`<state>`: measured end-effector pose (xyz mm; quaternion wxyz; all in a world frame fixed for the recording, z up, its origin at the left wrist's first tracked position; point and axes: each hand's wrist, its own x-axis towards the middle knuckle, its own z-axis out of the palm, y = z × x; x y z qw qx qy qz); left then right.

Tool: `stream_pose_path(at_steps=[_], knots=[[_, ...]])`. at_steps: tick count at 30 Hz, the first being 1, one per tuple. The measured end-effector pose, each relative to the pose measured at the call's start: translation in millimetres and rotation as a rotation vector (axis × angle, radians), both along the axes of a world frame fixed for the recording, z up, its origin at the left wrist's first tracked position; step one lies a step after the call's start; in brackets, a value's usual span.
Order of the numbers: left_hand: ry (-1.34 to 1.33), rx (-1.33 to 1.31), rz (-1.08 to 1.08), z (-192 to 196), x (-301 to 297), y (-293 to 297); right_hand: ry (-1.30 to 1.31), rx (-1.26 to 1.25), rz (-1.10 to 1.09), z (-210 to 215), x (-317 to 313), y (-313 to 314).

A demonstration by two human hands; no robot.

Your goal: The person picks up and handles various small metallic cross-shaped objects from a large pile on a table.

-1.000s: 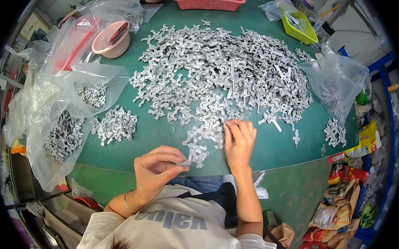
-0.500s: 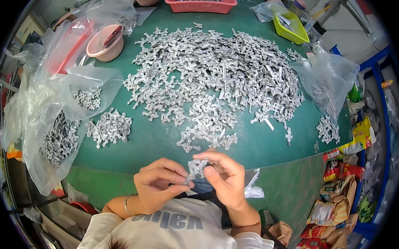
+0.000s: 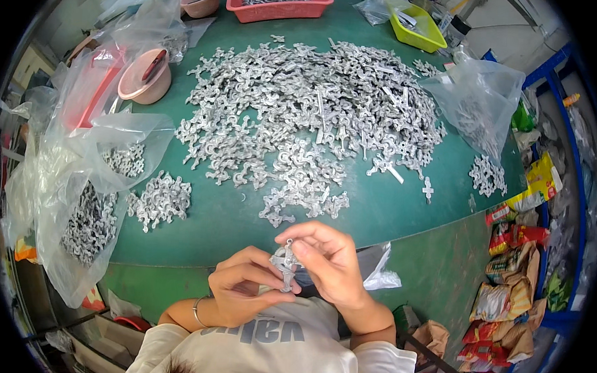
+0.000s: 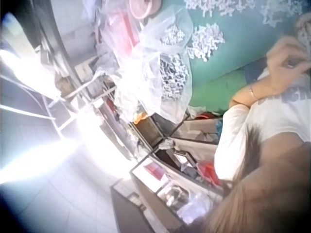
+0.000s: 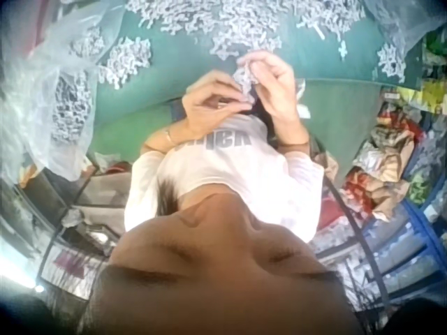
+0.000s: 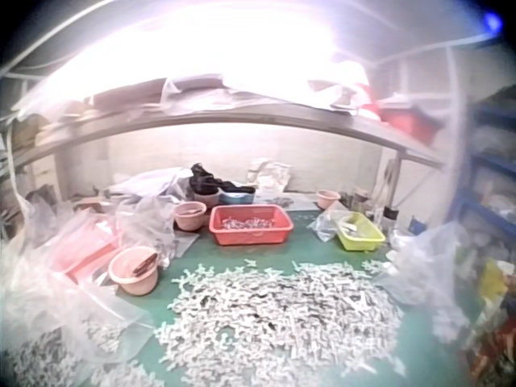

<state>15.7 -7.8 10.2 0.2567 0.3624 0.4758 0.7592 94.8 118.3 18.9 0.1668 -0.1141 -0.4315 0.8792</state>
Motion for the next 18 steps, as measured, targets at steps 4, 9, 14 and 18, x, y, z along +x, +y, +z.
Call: stream_pose_path(at_steps=[4,9,14,18], knots=[[-0.083,-0.011,-0.005,-0.3,2.9,-0.9,-0.008,0.029,-0.006,1.2,-0.4,-0.6],[-0.085,0.006,-0.009,-0.7,1.2,-0.7,-0.008,0.071,-0.012,1.5,-1.1,-0.6],[-0.147,0.000,-0.049,-1.4,-0.5,-0.5,-0.005,0.108,-0.023,0.7,-1.4,0.1],[-0.195,0.030,-0.072,-0.7,-1.8,0.0,-0.026,0.147,-0.047,4.9,-2.0,-0.5]])
